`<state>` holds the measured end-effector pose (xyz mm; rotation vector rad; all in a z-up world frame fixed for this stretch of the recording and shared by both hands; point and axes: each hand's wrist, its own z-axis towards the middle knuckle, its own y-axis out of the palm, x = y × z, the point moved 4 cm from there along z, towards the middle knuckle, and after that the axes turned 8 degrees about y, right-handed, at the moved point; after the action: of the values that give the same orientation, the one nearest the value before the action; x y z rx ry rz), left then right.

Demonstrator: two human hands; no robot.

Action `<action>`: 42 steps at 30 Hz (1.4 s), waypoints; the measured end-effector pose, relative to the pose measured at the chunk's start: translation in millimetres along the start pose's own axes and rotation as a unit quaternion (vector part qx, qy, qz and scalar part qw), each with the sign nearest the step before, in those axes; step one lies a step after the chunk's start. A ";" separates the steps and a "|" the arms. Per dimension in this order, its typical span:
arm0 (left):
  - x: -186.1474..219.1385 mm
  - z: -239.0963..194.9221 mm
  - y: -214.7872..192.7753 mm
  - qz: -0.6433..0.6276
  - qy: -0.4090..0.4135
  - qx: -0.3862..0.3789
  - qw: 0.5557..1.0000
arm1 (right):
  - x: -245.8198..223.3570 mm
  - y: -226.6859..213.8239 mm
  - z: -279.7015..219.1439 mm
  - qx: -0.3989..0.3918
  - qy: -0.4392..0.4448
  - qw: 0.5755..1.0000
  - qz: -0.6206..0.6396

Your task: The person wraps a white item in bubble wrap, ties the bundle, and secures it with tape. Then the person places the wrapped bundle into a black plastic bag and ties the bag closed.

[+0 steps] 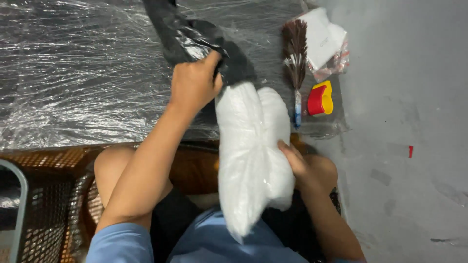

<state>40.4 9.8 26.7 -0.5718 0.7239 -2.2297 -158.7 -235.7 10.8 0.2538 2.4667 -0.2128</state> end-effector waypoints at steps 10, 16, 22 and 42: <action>28.7 0.8 -24.7 0.000 0.044 -0.101 0.994 | -13.1 38.5 16.1 0.091 -0.161 0.971 -0.153; 5.8 -47.7 -44.1 0.026 -0.082 -0.214 0.973 | -48.3 72.5 -13.8 0.112 -0.181 0.956 -0.204; -30.7 -101.9 -66.5 0.145 -0.146 -0.235 0.950 | -69.4 102.7 -18.7 0.113 -0.229 0.884 -0.391; -71.0 -106.6 -71.3 -0.082 -0.286 -0.077 0.952 | -115.0 153.6 40.9 -0.033 -0.403 0.832 -0.380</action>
<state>-10.6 139.1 -19.9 -1.3283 0.5571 -2.0004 -9.7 -110.5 36.0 -0.7351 1.5907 -0.4530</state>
